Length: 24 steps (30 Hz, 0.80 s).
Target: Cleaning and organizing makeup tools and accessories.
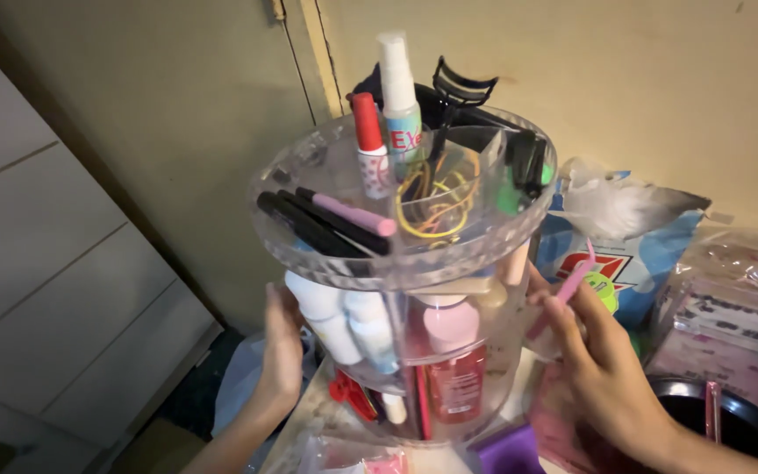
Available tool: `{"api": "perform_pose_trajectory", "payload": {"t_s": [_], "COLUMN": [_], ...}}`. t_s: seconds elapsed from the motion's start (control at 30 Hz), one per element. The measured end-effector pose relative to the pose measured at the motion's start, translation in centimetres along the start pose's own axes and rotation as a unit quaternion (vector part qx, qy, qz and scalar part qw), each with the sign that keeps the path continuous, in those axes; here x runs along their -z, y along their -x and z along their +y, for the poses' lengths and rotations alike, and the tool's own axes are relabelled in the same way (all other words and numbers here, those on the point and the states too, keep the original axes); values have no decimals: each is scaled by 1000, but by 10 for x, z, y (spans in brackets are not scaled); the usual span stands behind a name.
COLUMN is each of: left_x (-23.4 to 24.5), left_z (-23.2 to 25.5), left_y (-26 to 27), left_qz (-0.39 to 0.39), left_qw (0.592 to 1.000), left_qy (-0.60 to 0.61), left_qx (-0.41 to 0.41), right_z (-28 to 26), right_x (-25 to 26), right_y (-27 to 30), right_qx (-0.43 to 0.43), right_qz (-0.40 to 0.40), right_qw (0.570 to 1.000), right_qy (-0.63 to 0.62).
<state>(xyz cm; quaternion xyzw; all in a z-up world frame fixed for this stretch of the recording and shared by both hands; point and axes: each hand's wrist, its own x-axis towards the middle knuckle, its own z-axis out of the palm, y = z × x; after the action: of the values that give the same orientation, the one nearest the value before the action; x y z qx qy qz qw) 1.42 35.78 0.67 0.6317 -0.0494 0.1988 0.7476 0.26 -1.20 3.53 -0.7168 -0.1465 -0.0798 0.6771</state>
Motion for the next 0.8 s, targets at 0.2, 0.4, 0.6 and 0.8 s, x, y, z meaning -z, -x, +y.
{"api": "perform_pose_trajectory", "payload": {"t_s": [0.2, 0.4, 0.6, 0.8], "left_x": [0, 3, 6, 11], "left_z": [17, 20, 19, 18], "left_y": [6, 6, 5, 4], "left_qz": [11, 16, 29, 35], "left_qw": [998, 998, 999, 997], "left_qy": [-52, -56, -38, -41], "left_qx": [-27, -7, -26, -46], "right_z": [15, -9, 5, -14], "right_x": [9, 12, 19, 8], "right_y": [-31, 7, 28, 24], "right_qx": [30, 1, -135, -102], "right_qz": [18, 39, 43, 10], "right_qw": [994, 997, 988, 995], "right_qy": [104, 71, -66, -12]}}
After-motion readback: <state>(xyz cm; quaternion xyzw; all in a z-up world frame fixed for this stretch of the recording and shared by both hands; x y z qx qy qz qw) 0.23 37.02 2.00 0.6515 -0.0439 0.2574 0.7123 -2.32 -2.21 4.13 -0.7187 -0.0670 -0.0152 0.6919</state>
